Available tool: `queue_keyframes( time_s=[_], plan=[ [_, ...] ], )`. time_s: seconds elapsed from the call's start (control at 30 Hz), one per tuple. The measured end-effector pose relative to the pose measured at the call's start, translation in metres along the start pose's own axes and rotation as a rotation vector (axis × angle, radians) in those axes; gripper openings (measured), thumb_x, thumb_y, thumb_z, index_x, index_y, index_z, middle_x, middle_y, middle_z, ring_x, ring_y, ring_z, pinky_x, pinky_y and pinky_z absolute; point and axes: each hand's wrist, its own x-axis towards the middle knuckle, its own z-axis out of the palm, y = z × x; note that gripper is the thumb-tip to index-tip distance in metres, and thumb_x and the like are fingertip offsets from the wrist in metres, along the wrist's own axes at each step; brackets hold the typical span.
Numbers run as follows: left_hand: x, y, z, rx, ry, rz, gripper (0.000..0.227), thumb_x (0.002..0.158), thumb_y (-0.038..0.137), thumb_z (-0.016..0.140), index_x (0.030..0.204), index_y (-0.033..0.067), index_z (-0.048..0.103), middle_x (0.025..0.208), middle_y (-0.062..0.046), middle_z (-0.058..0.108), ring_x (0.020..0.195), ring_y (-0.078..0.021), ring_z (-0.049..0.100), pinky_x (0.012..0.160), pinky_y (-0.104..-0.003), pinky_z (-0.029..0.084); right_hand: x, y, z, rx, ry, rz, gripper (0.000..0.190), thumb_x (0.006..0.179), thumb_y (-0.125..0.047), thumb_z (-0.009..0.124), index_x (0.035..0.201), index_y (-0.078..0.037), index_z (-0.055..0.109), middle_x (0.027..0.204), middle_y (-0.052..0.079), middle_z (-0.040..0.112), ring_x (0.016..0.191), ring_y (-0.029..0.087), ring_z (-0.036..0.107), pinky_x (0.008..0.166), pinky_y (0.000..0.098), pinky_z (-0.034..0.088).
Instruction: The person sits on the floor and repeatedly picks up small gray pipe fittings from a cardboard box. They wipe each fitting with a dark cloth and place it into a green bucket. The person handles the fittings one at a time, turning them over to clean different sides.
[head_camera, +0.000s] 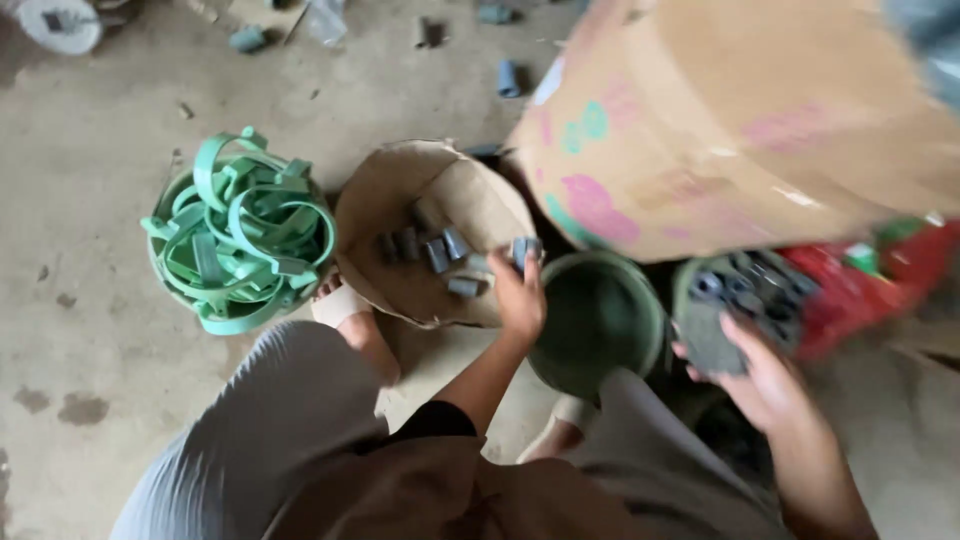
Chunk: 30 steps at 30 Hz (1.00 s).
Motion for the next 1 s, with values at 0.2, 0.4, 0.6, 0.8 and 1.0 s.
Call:
queue_keyframes(
  time_s=[0.2,0.4,0.6,0.8,1.0],
  plan=[
    [-0.071,0.147,-0.019,-0.696,-0.374,-0.043,0.031,0.102,0.02,0.051,0.132,0.0135,0.045,0.083,-0.016,0.069,0.065,-0.0193,0.069,0.056,-0.022,0.053,-0.09,-0.092,0.1,-0.002,0.0,-0.354,0.029,0.101,-0.033,0.061,0.127,-0.019,0.06,0.11,0.017,0.072,0.089,0.04,0.073,0.06,0.0501,0.061],
    [-0.123,0.239,-0.073,-0.935,-0.569,0.048,0.031,0.095,0.019,0.052,0.123,0.0192,0.038,0.094,-0.019,0.061,0.07,-0.035,0.071,0.058,-0.039,0.06,-0.155,-0.125,0.167,0.201,0.093,-0.614,0.027,0.097,-0.034,0.069,0.119,-0.019,0.065,0.113,0.018,0.075,0.098,0.039,0.077,0.065,0.051,0.065],
    [-0.155,0.284,-0.127,-0.457,-0.467,0.48,0.031,0.11,0.033,0.051,0.095,0.0068,0.061,0.083,-0.007,0.058,0.079,-0.0179,0.056,0.067,-0.03,0.046,-0.241,-0.09,0.245,-0.001,0.307,-1.344,0.036,0.112,-0.031,0.047,0.138,-0.007,0.052,0.139,0.017,0.057,0.136,0.029,0.053,0.118,0.0516,0.038],
    [-0.169,0.292,-0.157,-0.354,-0.435,0.888,0.025,0.107,0.013,0.049,0.091,-0.0031,0.061,0.144,-0.028,0.054,0.131,-0.0465,0.054,0.109,-0.053,0.038,-0.194,-0.076,0.242,-0.305,0.294,-1.309,0.038,0.111,-0.017,0.039,0.139,-0.006,0.064,0.135,0.017,0.064,0.128,0.032,0.062,0.115,0.0455,0.043],
    [-0.16,0.313,-0.159,-0.274,-0.253,1.132,0.031,0.11,0.018,0.043,0.087,-0.0011,0.051,0.145,-0.029,0.046,0.131,-0.0507,0.051,0.11,-0.058,0.037,-0.17,-0.076,0.252,0.144,0.362,-0.815,0.039,0.102,-0.036,0.057,0.12,-0.006,0.074,0.115,0.017,0.072,0.1,0.026,0.063,0.095,0.0413,0.049]
  ],
)
